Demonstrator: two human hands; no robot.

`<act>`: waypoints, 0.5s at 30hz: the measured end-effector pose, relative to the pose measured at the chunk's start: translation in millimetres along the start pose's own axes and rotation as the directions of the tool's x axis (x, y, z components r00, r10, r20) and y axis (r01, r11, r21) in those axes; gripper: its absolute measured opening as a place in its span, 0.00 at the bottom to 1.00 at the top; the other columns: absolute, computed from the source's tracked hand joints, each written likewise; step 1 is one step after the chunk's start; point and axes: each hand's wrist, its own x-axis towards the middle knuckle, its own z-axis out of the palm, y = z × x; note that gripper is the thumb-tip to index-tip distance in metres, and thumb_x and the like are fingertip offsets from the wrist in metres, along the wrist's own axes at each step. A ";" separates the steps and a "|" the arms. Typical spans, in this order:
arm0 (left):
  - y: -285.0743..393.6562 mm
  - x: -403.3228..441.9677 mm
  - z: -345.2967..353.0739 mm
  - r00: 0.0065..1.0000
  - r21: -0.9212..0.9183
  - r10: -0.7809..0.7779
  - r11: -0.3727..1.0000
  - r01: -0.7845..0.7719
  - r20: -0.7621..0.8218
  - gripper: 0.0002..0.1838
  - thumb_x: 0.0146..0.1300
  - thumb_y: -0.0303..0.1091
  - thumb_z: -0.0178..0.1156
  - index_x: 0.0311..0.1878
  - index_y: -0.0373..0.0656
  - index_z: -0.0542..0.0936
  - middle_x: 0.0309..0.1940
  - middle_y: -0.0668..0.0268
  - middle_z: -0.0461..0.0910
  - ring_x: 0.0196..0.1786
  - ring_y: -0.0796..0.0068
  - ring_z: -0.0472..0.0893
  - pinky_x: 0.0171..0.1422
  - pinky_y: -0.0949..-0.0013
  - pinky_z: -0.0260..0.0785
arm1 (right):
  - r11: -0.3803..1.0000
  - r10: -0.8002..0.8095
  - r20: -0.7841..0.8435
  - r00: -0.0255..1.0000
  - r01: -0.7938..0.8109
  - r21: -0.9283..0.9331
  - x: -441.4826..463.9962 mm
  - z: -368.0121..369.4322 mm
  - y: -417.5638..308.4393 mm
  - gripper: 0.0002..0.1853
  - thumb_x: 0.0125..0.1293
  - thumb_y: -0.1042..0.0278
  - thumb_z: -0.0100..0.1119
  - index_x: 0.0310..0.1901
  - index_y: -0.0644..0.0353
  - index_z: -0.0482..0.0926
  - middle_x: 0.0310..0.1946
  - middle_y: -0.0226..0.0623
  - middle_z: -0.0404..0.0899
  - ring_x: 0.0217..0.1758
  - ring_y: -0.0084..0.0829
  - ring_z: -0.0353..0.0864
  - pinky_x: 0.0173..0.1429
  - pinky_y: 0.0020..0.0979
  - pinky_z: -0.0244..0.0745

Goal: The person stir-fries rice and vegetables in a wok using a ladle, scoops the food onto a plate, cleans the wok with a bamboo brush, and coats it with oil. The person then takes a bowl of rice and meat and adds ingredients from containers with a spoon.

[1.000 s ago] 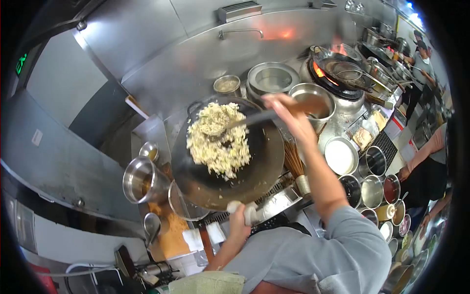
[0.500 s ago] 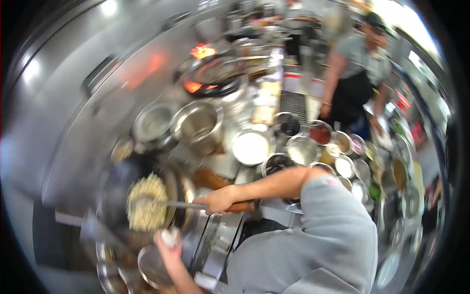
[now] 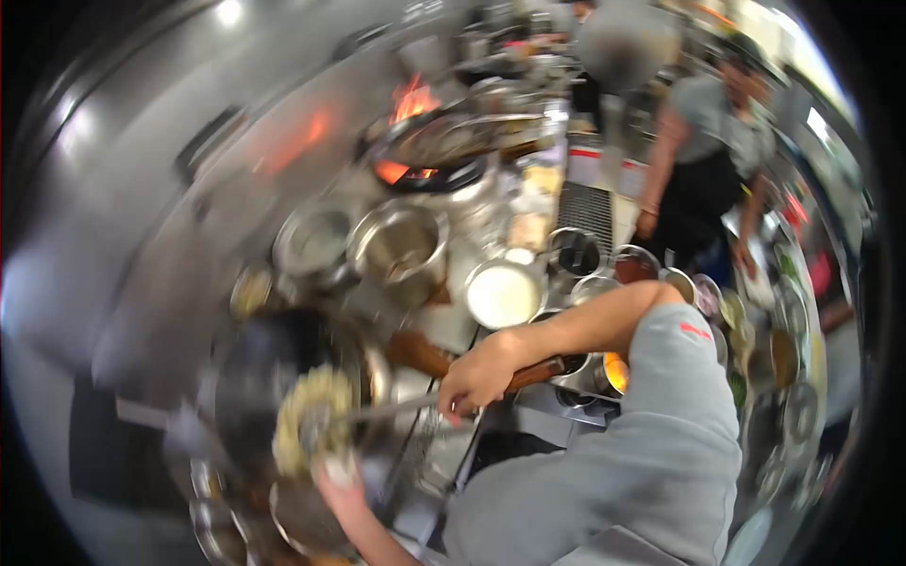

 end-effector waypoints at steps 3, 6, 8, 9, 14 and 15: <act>-41.9 20.9 -25.3 0.999 -0.179 0.041 0.983 -0.046 -0.033 0.08 0.64 0.34 0.51 0.39 0.40 0.74 0.37 0.57 0.80 0.44 0.60 0.80 0.45 0.56 0.76 | 0.951 -0.223 -0.271 0.937 0.147 -0.273 83.8 46.0 57.2 0.10 0.57 0.72 0.51 0.40 0.57 0.79 0.33 0.46 0.81 0.37 0.46 0.80 0.43 0.41 0.74; -92.5 -45.7 -33.3 0.988 -0.097 -0.011 0.995 -0.003 -0.151 0.06 0.62 0.32 0.54 0.41 0.43 0.72 0.38 0.58 0.79 0.41 0.60 0.81 0.47 0.55 0.77 | 0.985 -0.124 -0.475 0.871 0.050 -0.165 98.7 69.7 36.8 0.11 0.57 0.75 0.51 0.41 0.57 0.80 0.34 0.46 0.80 0.42 0.48 0.79 0.46 0.43 0.72; -70.2 -64.8 9.4 0.966 -0.135 -0.071 0.990 0.038 -0.249 0.06 0.62 0.33 0.53 0.40 0.44 0.72 0.38 0.59 0.79 0.40 0.59 0.82 0.48 0.53 0.76 | 0.988 -0.131 -0.501 0.855 0.073 -0.134 78.6 70.9 24.8 0.11 0.59 0.75 0.51 0.42 0.57 0.79 0.34 0.48 0.80 0.40 0.50 0.79 0.46 0.43 0.72; -49.9 -50.2 13.1 0.969 -0.147 -0.055 0.989 0.020 -0.242 0.06 0.62 0.34 0.52 0.40 0.45 0.72 0.39 0.58 0.79 0.41 0.58 0.81 0.48 0.51 0.76 | 0.988 -0.148 -0.499 0.854 0.105 -0.114 69.3 70.1 23.9 0.10 0.60 0.74 0.51 0.42 0.58 0.79 0.31 0.47 0.80 0.36 0.47 0.80 0.43 0.42 0.73; -11.8 -39.6 22.5 0.956 -0.150 -0.132 0.984 0.095 -0.262 0.06 0.66 0.35 0.46 0.45 0.49 0.69 0.42 0.54 0.78 0.45 0.54 0.80 0.49 0.48 0.74 | 0.973 0.191 -0.141 0.971 -0.168 0.161 -12.8 41.4 -21.3 0.09 0.66 0.70 0.50 0.43 0.56 0.78 0.21 0.34 0.77 0.16 0.23 0.75 0.25 0.27 0.71; -16.3 -41.3 18.5 0.980 -0.133 -0.063 0.990 0.038 -0.191 0.07 0.67 0.34 0.45 0.46 0.49 0.69 0.43 0.53 0.78 0.45 0.53 0.79 0.49 0.47 0.74 | 0.961 0.218 -0.082 0.973 -0.199 0.190 -22.5 40.8 -22.3 0.09 0.66 0.69 0.49 0.45 0.54 0.78 0.21 0.34 0.77 0.15 0.23 0.75 0.26 0.27 0.72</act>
